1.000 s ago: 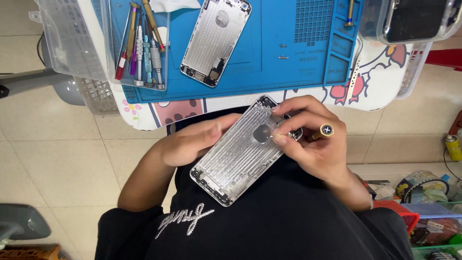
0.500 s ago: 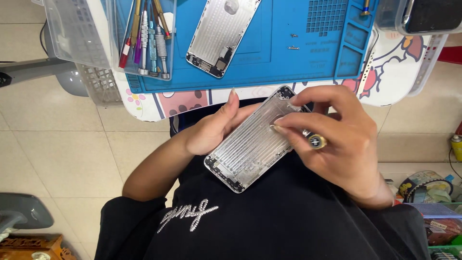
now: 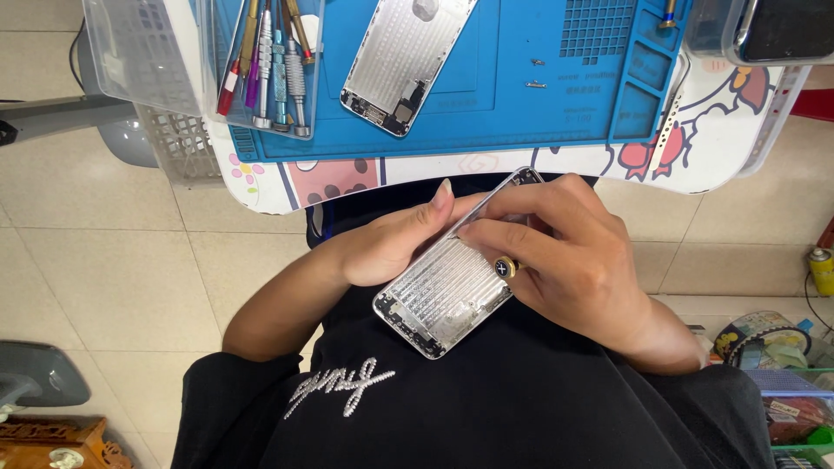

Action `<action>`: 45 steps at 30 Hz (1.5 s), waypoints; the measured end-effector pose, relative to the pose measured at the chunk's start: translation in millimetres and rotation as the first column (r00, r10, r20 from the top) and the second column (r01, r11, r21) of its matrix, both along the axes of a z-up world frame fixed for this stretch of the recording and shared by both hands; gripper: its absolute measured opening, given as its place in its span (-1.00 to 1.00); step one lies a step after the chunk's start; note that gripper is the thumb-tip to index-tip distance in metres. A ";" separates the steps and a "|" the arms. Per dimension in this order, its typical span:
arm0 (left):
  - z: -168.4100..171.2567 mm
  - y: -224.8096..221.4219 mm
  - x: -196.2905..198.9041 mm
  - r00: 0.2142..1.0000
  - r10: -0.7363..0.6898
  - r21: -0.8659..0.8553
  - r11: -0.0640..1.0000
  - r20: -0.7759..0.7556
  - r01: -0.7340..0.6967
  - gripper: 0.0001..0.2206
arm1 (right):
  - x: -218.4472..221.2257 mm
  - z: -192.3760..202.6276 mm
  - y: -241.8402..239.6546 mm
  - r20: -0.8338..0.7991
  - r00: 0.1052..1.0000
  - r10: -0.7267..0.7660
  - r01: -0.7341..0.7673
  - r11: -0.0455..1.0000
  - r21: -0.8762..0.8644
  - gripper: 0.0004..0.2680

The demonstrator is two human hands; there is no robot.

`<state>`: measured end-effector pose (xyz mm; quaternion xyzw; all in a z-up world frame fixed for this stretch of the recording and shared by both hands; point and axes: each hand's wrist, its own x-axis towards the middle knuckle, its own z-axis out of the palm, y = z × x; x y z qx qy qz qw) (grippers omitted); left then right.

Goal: Dismantling and repairing components of a mobile phone chassis using a screwdriver.

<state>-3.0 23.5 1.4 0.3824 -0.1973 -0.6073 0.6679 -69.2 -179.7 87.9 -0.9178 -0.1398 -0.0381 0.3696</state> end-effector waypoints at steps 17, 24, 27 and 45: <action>2.4 -3.6 -0.5 1.000 -0.017 0.060 0.998 0.019 0.016 -0.25 | -10.1 -2.0 5.2 0.123 0.992 -0.022 0.042 0.986 -0.162 -0.69; -0.3 -3.7 -6.3 0.997 -0.033 0.004 0.999 -0.070 0.033 -0.26 | -10.2 12.4 4.5 0.050 0.999 -0.011 0.021 0.977 -0.211 -0.61; 2.8 -5.1 -6.0 0.999 -0.043 0.086 0.995 -0.010 0.043 -0.27 | -10.7 15.6 3.4 0.021 1.000 -0.018 0.022 0.976 -0.216 -0.62; 9.0 -6.7 -15.0 0.974 0.077 -0.045 0.995 -0.215 -0.088 -0.34 | -27.9 28.4 -27.8 -0.004 0.995 -0.103 0.103 0.990 -0.093 -0.77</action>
